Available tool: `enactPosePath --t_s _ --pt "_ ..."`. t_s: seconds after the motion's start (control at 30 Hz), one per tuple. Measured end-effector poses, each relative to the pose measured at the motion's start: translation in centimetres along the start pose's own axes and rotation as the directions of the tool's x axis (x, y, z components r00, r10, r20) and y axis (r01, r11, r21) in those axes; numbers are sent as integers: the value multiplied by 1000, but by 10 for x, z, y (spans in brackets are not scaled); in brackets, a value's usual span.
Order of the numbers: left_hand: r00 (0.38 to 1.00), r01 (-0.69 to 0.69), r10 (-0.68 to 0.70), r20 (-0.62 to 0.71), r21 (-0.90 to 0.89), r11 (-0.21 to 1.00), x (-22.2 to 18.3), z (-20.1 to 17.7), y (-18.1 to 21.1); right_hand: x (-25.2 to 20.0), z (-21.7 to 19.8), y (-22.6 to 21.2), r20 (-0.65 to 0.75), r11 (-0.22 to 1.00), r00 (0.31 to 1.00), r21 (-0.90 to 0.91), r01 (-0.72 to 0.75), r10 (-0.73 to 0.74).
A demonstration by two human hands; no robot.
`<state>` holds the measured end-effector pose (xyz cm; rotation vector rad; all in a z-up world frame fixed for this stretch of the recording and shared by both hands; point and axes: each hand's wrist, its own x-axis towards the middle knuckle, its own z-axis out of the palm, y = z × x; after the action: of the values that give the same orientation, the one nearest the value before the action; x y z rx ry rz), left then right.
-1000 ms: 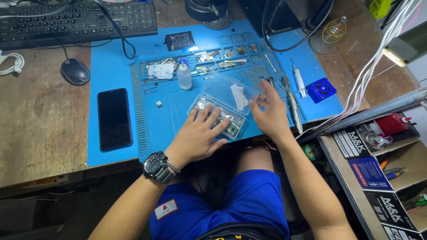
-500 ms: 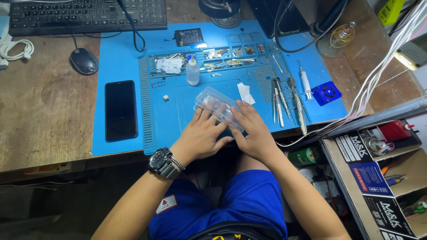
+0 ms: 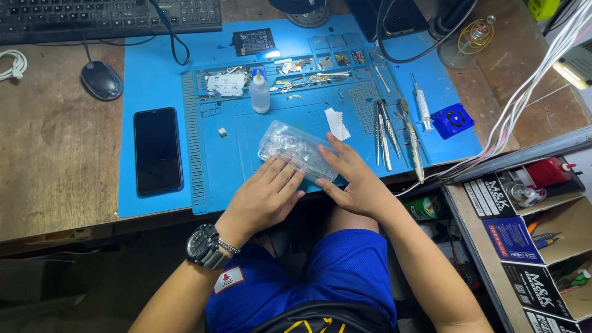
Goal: Sorting small electronic components on a repair mat and testing a smartphone.
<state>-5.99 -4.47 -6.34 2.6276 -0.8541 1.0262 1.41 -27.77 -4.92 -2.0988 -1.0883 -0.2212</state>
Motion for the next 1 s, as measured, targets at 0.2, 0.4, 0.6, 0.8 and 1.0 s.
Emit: enactPosePath --t_s 0.2,0.4,0.6,0.8,1.0 --pt "975 -31 51 -214 95 995 -13 -2 -12 0 -3 0 50 1000 999 -20 5 -4" --pt "976 186 -184 -120 5 982 -5 -23 -25 -2 0 2 48 998 998 -39 47 -45" --pt "976 219 -218 11 -40 975 -7 -19 -26 1 2 -1 17 993 997 -96 73 -72" --pt "971 238 -238 3 -66 969 -11 -14 -26 10 24 -11 -223 977 969 -206 56 -103" --pt "966 258 -257 23 -76 963 -12 -14 -26 21 42 -25 -382 953 920 -301 -34 -88"
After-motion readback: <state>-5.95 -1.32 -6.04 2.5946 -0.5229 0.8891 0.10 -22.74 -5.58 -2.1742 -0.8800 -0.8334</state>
